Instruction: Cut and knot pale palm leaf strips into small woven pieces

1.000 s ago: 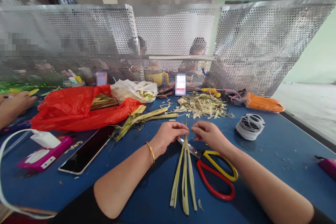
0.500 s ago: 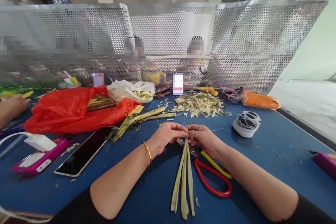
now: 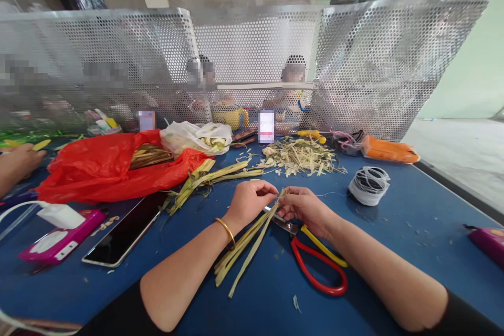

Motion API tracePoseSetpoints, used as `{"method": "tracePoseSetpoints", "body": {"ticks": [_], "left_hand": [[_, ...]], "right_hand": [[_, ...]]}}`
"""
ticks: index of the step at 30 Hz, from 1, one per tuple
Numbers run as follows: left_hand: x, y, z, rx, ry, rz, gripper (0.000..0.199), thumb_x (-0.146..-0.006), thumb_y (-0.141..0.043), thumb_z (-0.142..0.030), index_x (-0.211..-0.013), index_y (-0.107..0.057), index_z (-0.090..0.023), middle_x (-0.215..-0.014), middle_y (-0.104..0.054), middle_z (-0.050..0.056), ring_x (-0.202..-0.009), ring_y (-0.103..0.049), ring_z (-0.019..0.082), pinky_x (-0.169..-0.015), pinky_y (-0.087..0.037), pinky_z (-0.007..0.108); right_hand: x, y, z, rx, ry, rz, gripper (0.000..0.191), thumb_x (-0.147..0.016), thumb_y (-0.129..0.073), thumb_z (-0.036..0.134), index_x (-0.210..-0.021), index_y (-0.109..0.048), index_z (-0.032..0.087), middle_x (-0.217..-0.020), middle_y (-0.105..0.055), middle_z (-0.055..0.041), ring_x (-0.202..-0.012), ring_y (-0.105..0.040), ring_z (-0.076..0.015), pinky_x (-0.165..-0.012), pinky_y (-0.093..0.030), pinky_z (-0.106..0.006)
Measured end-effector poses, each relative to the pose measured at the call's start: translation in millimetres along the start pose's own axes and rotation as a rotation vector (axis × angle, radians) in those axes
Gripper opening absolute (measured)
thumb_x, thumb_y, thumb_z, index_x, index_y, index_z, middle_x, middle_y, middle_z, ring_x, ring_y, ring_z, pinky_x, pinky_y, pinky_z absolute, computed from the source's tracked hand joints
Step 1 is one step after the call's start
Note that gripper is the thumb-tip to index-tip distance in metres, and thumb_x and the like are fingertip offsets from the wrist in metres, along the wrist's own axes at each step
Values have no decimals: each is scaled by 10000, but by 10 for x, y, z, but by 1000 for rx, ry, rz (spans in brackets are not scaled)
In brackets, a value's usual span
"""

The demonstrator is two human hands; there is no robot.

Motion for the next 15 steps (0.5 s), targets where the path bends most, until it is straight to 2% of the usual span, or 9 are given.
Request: {"method": "tracePoseSetpoints", "body": {"ticks": [7, 15], "left_hand": [[59, -15, 17, -138, -57, -124, 139, -741, -608, -148, -763, -727, -217, -730, -729, -17, -661, -653, 131, -623, -457, 214], [70, -4, -29, -227, -109, -186, 100, -773, -626, -183, -735, -705, -232, -728, -714, -40, -650, -621, 109, -627, -424, 208]], "right_hand": [[-13, 0, 5, 4, 50, -39, 173, -676, -699, 285, -705, -591, 152, -645, -664, -29, -525, -630, -96, -478, -478, -167], [-57, 50, -13, 124, 106, -151, 227, -634, -710, 312, -611, -539, 165, -605, -631, -10, -480, -596, -100, -443, -431, -187]]}}
Point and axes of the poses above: each hand's wrist, its own x-axis away from the middle knuckle, its own y-axis out of the back of the hand, z = x × y, the point moved 6 cm from there along -x, towards the middle knuckle
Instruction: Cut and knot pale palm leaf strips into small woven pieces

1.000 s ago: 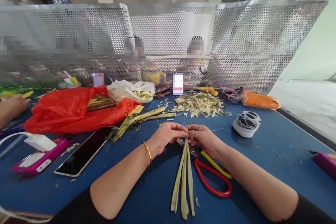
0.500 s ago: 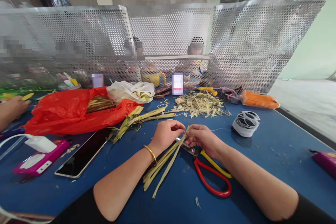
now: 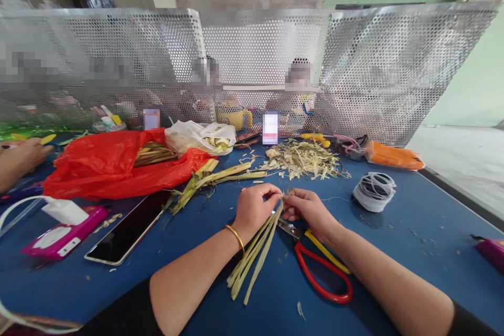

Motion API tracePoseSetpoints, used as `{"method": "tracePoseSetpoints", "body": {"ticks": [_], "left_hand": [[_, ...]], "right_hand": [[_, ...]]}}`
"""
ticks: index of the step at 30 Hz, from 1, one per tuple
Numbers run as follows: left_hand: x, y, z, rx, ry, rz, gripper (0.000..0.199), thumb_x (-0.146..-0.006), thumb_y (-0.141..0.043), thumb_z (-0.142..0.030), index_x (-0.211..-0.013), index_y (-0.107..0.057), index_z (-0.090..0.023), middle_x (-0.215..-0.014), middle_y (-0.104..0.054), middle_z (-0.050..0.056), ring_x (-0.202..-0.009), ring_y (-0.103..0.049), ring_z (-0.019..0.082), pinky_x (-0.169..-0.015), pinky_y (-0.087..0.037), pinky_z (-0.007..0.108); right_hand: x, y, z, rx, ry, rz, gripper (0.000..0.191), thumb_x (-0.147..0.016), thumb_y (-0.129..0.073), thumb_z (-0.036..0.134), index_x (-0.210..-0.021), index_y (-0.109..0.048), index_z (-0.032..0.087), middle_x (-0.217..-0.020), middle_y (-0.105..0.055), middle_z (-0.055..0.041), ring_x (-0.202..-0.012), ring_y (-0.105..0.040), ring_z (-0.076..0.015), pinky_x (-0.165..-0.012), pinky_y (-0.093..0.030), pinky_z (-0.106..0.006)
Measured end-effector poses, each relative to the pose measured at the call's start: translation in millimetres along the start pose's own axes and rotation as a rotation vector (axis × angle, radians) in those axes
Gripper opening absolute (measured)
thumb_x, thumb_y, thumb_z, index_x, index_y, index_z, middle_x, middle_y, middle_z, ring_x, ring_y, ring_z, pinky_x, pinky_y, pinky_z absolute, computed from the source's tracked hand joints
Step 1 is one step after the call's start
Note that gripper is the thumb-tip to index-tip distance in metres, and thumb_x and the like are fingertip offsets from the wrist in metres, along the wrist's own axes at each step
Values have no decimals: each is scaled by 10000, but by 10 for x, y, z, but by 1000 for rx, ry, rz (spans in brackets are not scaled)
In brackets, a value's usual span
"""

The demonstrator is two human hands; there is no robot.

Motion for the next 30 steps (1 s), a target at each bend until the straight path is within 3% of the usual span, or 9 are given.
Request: {"method": "tracePoseSetpoints", "body": {"ticks": [3, 6, 9, 12, 19, 30], "left_hand": [[12, 15, -50, -25, -67, -17, 102, -777, -627, -164, -740, -695, -230, -757, -707, -30, -699, -620, 116, -648, -420, 209], [19, 31, -74, -29, -103, -30, 96, -776, -634, -152, -736, -687, -220, -764, -688, -19, -709, -607, 118, -635, -413, 210], [19, 49, -73, -25, -101, -46, 91, -779, -637, -152, -731, -685, -212, -757, -676, -16, -670, -587, 111, -615, -410, 212], [21, 53, -82, -15, -126, -57, 91, -783, -638, -157, -727, -686, -210, -760, -676, -12, -689, -590, 116, -629, -416, 216], [44, 39, -126, 15, -209, -42, 106, -804, -606, -173, -754, -688, -217, -782, -687, 5, -739, -613, 129, -690, -445, 222], [-2, 46, -95, 9, -218, -15, 106, -795, -605, -181, -737, -688, -212, -754, -682, 7, -684, -601, 121, -651, -438, 214]], "right_hand": [[-7, 43, 24, 29, 74, -71, 229, -613, -723, 292, -741, -568, 182, -562, -560, 51, -473, -547, -93, -457, -408, -198], [9, 97, 166, 114, 296, -132, 406, -600, -721, 252, -988, -605, 223, -613, -479, 86, -501, -448, -77, -485, -370, -204], [51, 81, 309, 318, 503, -107, 270, -627, -694, 259, -893, -699, 217, -662, -450, 49, -568, -410, -94, -528, -353, -232], [45, 73, 308, 371, 466, -65, 186, -640, -682, 293, -791, -729, 196, -634, -475, 33, -575, -405, -102, -546, -346, -245], [14, 15, 191, 161, 235, 132, 213, -646, -686, 332, -782, -725, 172, -672, -614, 11, -569, -440, -93, -553, -356, -232], [47, 24, 233, 141, 247, 96, 201, -656, -714, 359, -637, -640, 173, -564, -512, 41, -564, -414, -96, -560, -326, -231]]}}
Point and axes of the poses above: each hand's wrist, its own x-axis away from the middle knuckle, its own y-axis out of the back of the hand, z = x × y, the point moved 6 cm from there along -x, towards the middle knuckle
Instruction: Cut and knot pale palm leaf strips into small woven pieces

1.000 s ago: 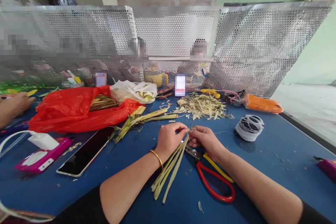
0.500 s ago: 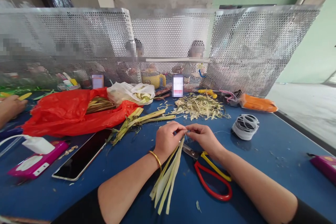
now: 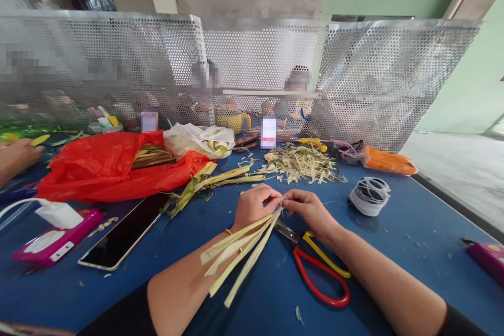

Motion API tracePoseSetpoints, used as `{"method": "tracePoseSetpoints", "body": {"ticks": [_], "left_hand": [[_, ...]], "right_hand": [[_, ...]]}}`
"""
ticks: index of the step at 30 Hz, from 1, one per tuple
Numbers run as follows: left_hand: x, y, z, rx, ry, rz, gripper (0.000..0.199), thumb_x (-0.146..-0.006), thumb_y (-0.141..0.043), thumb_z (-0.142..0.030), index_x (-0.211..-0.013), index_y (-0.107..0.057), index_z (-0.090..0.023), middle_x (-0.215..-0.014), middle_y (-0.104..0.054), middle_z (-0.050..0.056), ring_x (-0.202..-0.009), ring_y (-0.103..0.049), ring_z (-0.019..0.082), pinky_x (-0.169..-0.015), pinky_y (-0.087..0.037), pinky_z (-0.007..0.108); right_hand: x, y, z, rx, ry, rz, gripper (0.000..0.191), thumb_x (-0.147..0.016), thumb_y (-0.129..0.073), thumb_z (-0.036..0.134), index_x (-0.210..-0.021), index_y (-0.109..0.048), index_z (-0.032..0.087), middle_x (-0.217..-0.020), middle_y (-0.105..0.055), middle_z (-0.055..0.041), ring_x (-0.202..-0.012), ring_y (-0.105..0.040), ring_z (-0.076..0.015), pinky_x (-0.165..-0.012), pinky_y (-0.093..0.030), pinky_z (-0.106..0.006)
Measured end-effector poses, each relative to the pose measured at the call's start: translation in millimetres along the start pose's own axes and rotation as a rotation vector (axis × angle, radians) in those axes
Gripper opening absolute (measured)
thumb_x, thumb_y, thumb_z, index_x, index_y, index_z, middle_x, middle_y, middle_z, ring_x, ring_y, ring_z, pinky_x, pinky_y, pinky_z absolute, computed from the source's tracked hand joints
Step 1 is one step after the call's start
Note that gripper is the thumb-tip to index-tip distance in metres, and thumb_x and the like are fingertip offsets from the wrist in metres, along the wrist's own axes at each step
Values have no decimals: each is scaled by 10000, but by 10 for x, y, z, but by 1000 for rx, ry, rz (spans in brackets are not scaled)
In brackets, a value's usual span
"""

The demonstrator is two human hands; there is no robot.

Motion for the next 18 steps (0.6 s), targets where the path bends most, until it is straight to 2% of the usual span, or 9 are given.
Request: {"method": "tracePoseSetpoints", "body": {"ticks": [9, 14, 18], "left_hand": [[10, 46, -21, 64, 62, -47, 102, -769, -628, -156, -710, -692, -208, -744, -688, 6, -711, -616, 134, -689, -451, 223], [-31, 29, 40, 151, 119, 24, 109, -769, -613, -177, -714, -703, -205, -743, -699, 15, -703, -621, 140, -679, -454, 228], [-49, -18, 169, 222, 245, 87, 131, -768, -588, -219, -709, -703, -193, -699, -697, 16, -656, -613, 144, -627, -448, 228]], "right_hand": [[4, 12, 64, -55, 24, 11, 150, -683, -662, 321, -652, -617, 181, -595, -513, 27, -585, -436, -109, -585, -347, -236], [-15, 61, 72, -4, 21, 10, 132, -667, -654, 294, -621, -598, 184, -589, -517, 31, -586, -436, -109, -581, -343, -235], [-30, 101, 84, 38, 12, 0, 137, -658, -667, 288, -601, -594, 187, -570, -512, 35, -568, -426, -108, -570, -336, -237]]}}
Point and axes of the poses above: each hand's wrist, its own x-axis away from the middle knuckle, its own y-axis out of the back of the hand, z = x × y, the point moved 6 cm from there along -x, towards the middle knuckle
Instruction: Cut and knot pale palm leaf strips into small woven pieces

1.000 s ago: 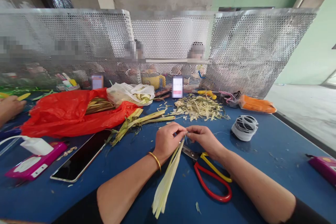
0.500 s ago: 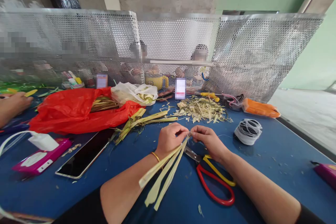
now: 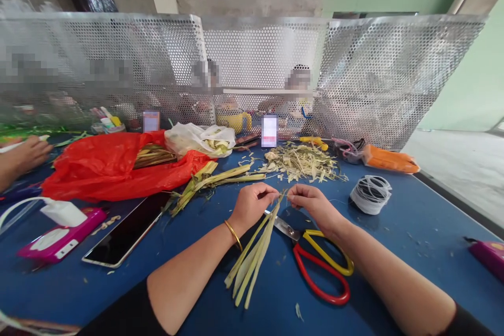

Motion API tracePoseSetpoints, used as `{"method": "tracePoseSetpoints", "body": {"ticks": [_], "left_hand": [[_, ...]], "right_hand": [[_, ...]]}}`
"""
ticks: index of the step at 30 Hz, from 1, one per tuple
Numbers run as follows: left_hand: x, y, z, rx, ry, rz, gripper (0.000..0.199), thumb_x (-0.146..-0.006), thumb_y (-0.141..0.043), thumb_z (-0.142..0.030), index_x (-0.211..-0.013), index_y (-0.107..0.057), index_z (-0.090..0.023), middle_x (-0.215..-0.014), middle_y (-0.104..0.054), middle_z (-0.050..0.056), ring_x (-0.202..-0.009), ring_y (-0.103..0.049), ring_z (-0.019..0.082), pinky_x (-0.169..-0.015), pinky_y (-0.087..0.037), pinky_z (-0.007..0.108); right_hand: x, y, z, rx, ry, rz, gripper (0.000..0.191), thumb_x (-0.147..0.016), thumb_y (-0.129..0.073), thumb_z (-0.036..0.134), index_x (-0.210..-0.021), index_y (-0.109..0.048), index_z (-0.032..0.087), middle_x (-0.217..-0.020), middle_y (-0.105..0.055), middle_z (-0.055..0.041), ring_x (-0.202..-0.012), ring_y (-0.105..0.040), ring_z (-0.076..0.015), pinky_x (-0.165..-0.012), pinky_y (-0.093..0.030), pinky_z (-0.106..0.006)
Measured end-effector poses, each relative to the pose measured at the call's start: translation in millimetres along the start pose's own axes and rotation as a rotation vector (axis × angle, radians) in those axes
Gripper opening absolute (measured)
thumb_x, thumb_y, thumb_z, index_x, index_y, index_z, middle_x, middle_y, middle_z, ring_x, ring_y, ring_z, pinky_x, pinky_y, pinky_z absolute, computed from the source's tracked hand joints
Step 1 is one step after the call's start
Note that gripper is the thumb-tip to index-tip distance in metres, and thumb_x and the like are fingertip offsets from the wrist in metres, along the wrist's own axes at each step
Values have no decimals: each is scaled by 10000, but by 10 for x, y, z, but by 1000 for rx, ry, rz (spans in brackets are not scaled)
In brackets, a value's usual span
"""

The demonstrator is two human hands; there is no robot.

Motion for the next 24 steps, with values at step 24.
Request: {"method": "tracePoseSetpoints", "body": {"ticks": [24], "left_hand": [[38, -162, 210, 445, 342, 91, 157, -677, -647, -289, -593, -645, -157, -552, -593, -17, -519, -485, 98, -534, -388, 224]], "right_hand": [[38, -111, 33, -284, 20, 67, 207, -725, -677, 351, -669, -546, 202, -637, -561, 17, -620, -522, -129, -654, -434, -269]]}}
Point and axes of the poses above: each hand's wrist, its own x-axis away from the middle knuckle, its own y-axis out of the back of the hand, z = x × y, the point moved 6 cm from there along -x, towards the middle knuckle
